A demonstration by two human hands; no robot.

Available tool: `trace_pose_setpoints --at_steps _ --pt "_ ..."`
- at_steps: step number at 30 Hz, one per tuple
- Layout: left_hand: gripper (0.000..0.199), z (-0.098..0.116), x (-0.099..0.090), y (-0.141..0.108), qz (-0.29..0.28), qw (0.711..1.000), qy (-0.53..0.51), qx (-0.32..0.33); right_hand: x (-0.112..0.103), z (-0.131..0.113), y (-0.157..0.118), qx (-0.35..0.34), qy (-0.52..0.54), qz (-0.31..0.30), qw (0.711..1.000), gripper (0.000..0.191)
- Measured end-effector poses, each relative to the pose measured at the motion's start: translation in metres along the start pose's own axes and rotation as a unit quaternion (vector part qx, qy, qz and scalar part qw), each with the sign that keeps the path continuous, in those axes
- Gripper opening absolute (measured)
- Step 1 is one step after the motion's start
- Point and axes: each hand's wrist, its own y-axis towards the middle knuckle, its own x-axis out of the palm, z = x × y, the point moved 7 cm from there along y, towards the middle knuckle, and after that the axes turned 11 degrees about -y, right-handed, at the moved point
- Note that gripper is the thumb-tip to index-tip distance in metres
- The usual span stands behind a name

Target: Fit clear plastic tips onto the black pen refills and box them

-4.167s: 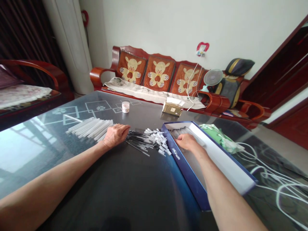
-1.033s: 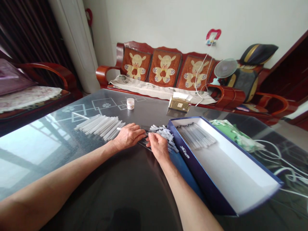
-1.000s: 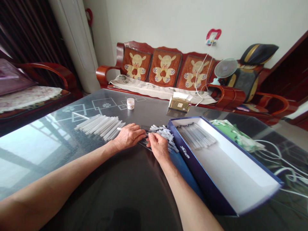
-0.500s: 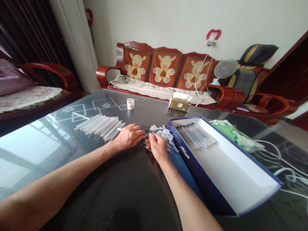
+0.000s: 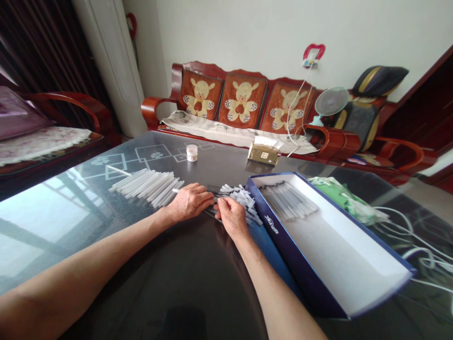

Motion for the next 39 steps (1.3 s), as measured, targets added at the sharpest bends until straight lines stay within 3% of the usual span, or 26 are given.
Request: trace_pose_setpoints --at_steps 5,11,14,16,18,20,23,27,33,36,39 --pt "0.042 -0.001 -0.001 -0.001 0.006 1.000 -0.006 0.003 0.003 0.001 0.000 0.011 0.053 -0.008 0.998 0.044" --pt "0.040 0.001 0.000 0.000 0.006 1.000 -0.001 0.011 0.003 0.003 0.002 0.001 0.008 -0.001 1.000 0.035" --pt "0.040 -0.002 0.000 0.000 0.003 1.000 0.002 0.004 -0.005 0.000 0.005 -0.034 -0.014 0.034 0.999 0.030" --pt "0.041 -0.005 0.000 0.000 0.003 1.000 0.004 -0.008 -0.020 -0.008 0.006 -0.091 -0.073 0.092 0.989 0.026" --pt "0.041 -0.008 0.000 -0.001 0.003 1.000 0.007 -0.021 -0.040 -0.020 0.003 -0.166 -0.175 0.169 0.956 0.022" --pt "0.041 -0.009 0.000 -0.002 0.000 1.000 0.008 -0.027 -0.055 -0.030 0.000 -0.229 -0.282 0.222 0.905 0.021" --pt "0.041 -0.008 0.001 -0.002 -0.008 1.000 0.006 -0.029 -0.066 -0.032 0.000 -0.264 -0.404 0.230 0.845 0.022" --pt "0.040 -0.006 0.002 -0.001 -0.011 1.000 0.005 -0.026 -0.067 -0.024 0.002 -0.257 -0.478 0.219 0.811 0.023" --pt "0.039 -0.004 0.003 -0.001 -0.011 1.000 -0.002 -0.012 -0.068 -0.016 0.004 -0.246 -0.483 0.228 0.809 0.021" --pt "0.039 -0.004 0.002 -0.001 -0.008 1.000 -0.004 -0.011 -0.068 -0.021 0.001 -0.265 -0.451 0.241 0.818 0.022" --pt "0.039 -0.004 0.002 -0.001 -0.009 1.000 -0.009 -0.009 -0.056 -0.034 -0.007 -0.306 -0.397 0.216 0.838 0.022"
